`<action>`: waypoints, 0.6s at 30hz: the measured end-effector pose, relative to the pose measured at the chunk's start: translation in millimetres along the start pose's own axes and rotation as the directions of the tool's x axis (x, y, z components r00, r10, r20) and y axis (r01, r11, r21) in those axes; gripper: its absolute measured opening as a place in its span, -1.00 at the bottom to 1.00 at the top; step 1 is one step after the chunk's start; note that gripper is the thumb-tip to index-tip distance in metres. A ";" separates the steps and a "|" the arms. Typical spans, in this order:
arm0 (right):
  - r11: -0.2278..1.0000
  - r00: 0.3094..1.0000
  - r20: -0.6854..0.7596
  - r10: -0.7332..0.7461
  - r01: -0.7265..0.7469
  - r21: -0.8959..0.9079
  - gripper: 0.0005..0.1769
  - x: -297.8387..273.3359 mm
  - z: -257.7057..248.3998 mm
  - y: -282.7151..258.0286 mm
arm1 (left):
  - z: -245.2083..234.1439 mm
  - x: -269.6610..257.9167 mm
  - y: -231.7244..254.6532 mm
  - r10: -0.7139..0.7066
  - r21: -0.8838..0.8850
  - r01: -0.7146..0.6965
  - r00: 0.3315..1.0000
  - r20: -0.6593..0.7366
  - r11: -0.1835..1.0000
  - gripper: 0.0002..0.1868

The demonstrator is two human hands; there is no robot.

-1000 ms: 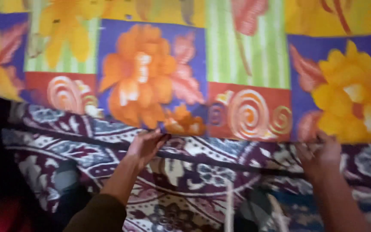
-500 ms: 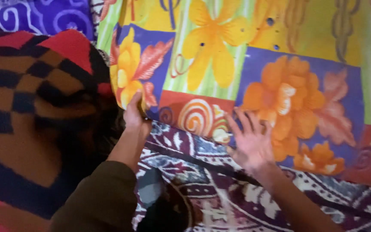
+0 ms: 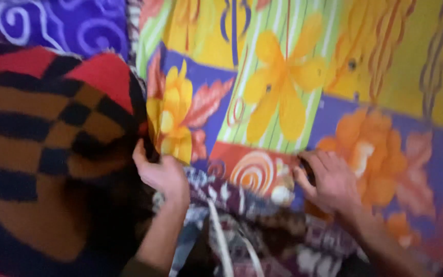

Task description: Smoothing and tucking a patterned bedsheet onto a mattress.

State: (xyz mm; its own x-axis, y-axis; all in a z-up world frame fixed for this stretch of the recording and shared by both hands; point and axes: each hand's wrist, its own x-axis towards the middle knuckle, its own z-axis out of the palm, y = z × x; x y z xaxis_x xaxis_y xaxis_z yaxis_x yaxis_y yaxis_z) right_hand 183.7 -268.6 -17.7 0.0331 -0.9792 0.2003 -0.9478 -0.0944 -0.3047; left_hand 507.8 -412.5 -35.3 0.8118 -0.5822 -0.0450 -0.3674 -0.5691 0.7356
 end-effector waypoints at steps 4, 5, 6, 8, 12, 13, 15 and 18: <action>0.996 0.991 -0.127 -0.030 0.019 -0.086 -0.72 92.5 -1.6 55.2 | 53.3 -96.8 107.6 0.751 -0.368 -0.656 0.602 0.271 0.658 -0.44; 0.997 0.981 -0.196 -0.001 -0.015 -0.079 -0.76 120.3 -1.6 59.9 | 78.8 -116.5 129.2 0.867 -0.451 -0.741 0.406 0.287 0.497 -0.48; 0.996 0.976 -0.220 -0.011 -0.009 -0.089 -0.76 141.5 0.9 75.6 | 102.7 -126.0 148.3 0.878 -0.462 -0.746 0.400 0.264 0.479 -0.48; 0.980 0.944 -0.312 -0.107 0.047 -0.195 -0.66 195.1 9.9 106.4 | 155.8 -136.7 190.0 0.945 -0.650 -0.756 -0.263 0.193 -0.077 -0.58; 0.987 0.982 -0.183 -0.043 0.013 -0.159 -0.49 254.5 15.7 144.5 | 269.9 51.7 120.2 0.918 -0.215 -0.924 -0.356 0.174 -0.318 -0.39; 0.986 0.998 -0.053 0.037 -0.045 -0.159 -0.43 255.5 21.8 150.9 | 269.8 70.9 119.3 0.963 -0.068 -0.977 -0.212 0.165 -0.203 -0.37; 0.981 0.993 0.050 0.109 -0.100 -0.164 -0.36 261.3 34.1 166.1 | 268.7 82.1 135.2 0.991 0.087 -0.993 -0.072 0.108 -0.081 -0.34; 0.988 0.986 0.109 0.123 -0.111 -0.111 -0.24 270.9 48.0 181.4 | 258.9 54.8 160.7 0.675 0.106 -0.854 0.472 0.566 0.508 -0.24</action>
State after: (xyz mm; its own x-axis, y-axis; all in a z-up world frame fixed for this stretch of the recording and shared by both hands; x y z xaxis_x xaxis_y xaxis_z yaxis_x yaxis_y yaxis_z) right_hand 36.0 -559.6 -63.4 -0.0493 -0.9971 0.0585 -0.9750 0.0353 -0.2195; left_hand 375.7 -686.2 -94.5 -0.1217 -0.9882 0.0928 -0.9288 0.1464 0.3405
